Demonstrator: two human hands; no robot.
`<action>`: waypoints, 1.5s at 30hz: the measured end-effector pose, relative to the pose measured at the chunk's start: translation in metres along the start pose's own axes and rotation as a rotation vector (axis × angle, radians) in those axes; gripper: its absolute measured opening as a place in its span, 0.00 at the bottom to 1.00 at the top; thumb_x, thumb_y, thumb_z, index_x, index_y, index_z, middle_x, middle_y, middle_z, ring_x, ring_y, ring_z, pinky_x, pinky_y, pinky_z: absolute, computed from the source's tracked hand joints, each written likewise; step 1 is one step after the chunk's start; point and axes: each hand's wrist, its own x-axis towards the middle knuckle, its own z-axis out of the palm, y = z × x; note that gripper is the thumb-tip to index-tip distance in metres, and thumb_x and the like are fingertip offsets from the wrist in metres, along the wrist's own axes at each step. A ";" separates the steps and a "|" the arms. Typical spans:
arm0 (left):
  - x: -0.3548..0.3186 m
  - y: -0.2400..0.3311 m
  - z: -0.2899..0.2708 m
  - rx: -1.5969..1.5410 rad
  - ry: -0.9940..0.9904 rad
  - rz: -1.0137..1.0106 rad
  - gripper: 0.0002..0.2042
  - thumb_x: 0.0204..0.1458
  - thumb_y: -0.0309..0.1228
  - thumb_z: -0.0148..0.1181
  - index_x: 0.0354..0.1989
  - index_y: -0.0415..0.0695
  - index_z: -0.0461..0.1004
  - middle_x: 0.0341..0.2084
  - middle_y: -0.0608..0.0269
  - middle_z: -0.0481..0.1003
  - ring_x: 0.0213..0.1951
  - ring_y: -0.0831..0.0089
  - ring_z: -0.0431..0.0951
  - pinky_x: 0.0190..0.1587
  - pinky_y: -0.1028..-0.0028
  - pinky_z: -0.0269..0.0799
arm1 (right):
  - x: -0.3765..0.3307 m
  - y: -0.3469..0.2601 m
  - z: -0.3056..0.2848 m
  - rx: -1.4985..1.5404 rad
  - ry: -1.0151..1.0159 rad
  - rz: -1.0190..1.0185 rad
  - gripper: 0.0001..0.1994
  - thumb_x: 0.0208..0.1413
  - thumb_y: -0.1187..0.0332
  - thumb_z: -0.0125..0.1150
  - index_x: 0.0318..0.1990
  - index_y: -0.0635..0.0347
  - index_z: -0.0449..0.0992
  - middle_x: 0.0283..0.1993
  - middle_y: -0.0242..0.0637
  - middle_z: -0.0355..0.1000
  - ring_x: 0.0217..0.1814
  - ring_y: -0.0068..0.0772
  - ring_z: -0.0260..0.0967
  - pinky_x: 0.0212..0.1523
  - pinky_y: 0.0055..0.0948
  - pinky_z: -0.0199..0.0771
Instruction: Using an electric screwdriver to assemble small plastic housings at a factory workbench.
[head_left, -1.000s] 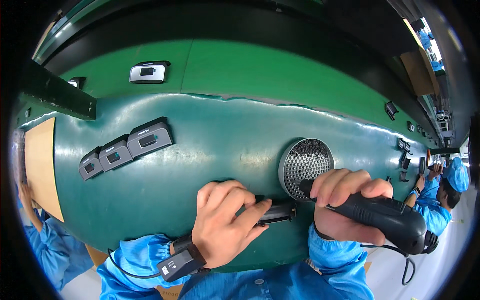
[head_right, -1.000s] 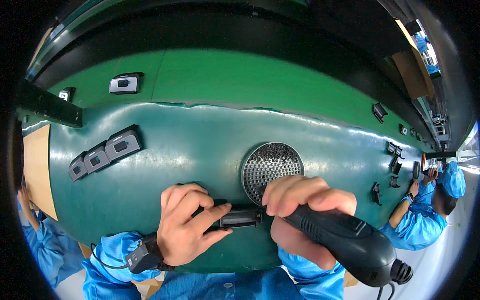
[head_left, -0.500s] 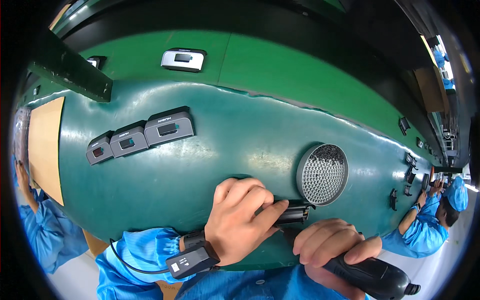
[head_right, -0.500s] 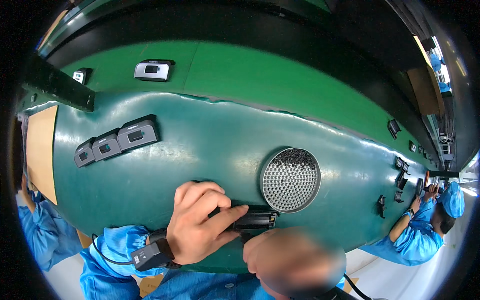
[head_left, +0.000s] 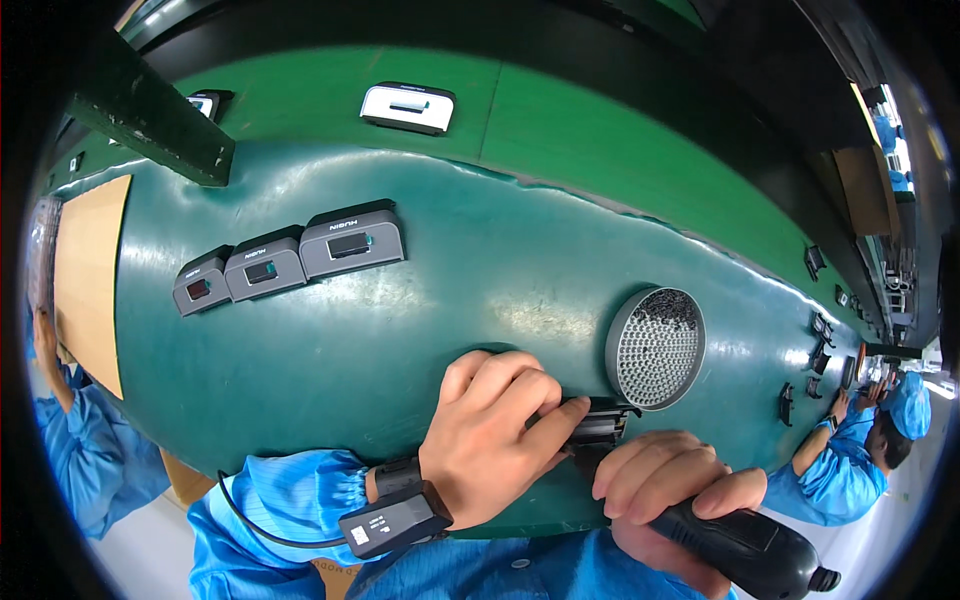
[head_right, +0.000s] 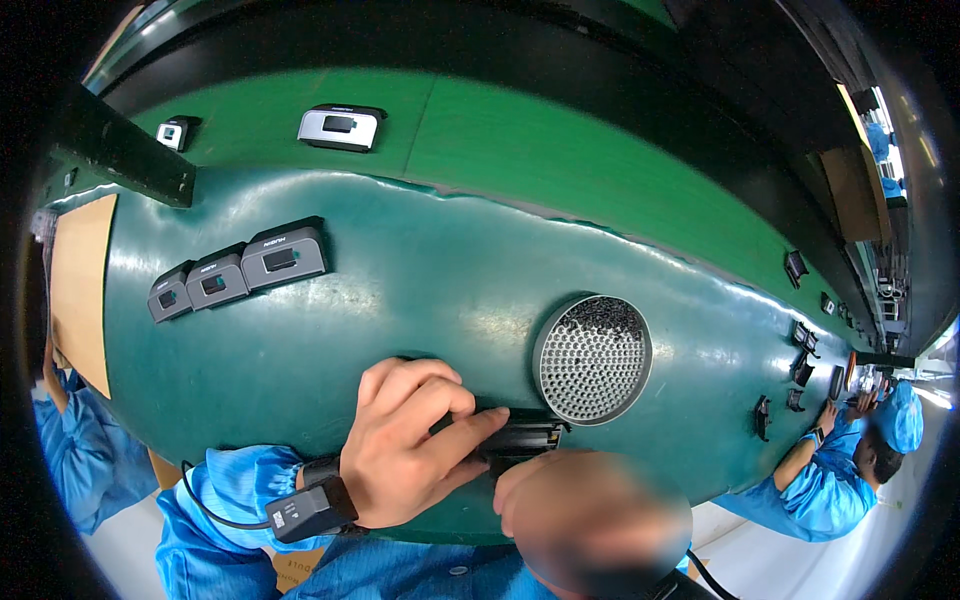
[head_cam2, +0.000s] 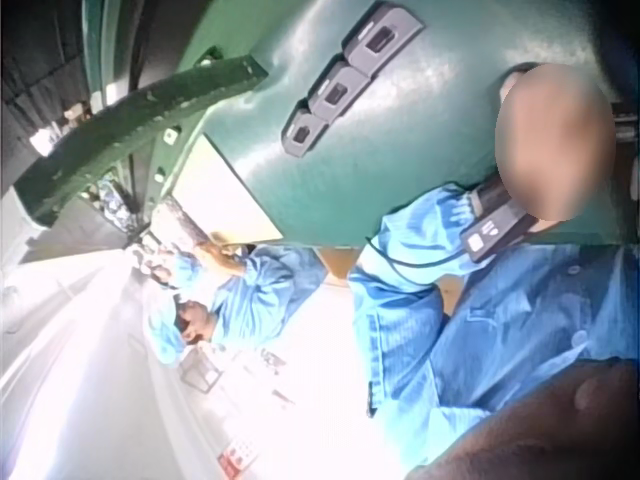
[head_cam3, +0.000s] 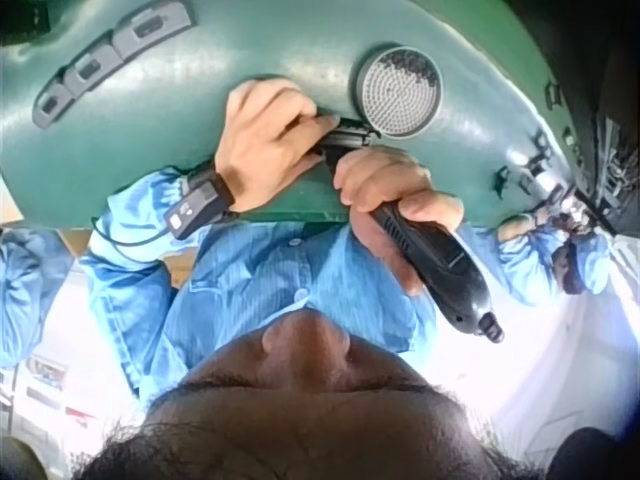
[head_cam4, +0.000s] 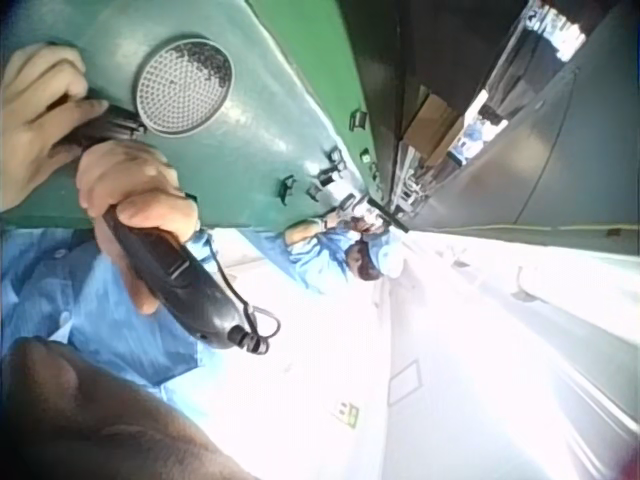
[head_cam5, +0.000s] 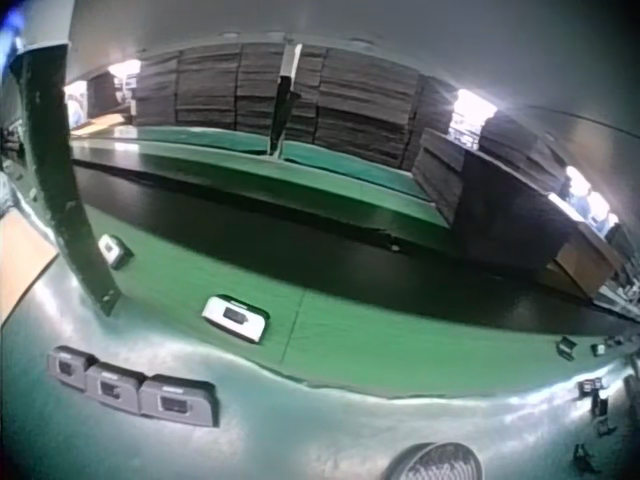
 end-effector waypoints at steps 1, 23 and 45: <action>-0.001 -0.001 0.000 0.011 0.001 0.003 0.28 0.24 0.30 0.76 0.44 0.48 0.83 0.37 0.69 0.70 0.47 0.64 0.73 0.52 0.58 0.63 | 0.000 0.001 0.000 0.004 0.002 0.003 0.35 0.60 0.38 0.61 0.56 0.60 0.62 0.32 0.46 0.69 0.25 0.38 0.68 0.25 0.39 0.71; -0.006 -0.015 -0.001 0.032 0.055 0.044 0.26 0.25 0.29 0.74 0.42 0.47 0.84 0.36 0.69 0.70 0.46 0.64 0.73 0.51 0.58 0.65 | 0.001 0.008 0.015 -0.082 -0.046 0.042 0.34 0.59 0.40 0.64 0.56 0.61 0.64 0.31 0.47 0.70 0.25 0.40 0.69 0.26 0.41 0.72; 0.065 0.148 -0.047 0.260 -0.169 0.114 0.26 0.36 0.36 0.80 0.47 0.43 0.82 0.41 0.61 0.81 0.45 0.60 0.79 0.54 0.63 0.70 | 0.078 -0.153 -0.165 -0.120 0.820 -0.071 0.32 0.64 0.29 0.39 0.50 0.50 0.67 0.25 0.31 0.65 0.19 0.28 0.62 0.23 0.32 0.66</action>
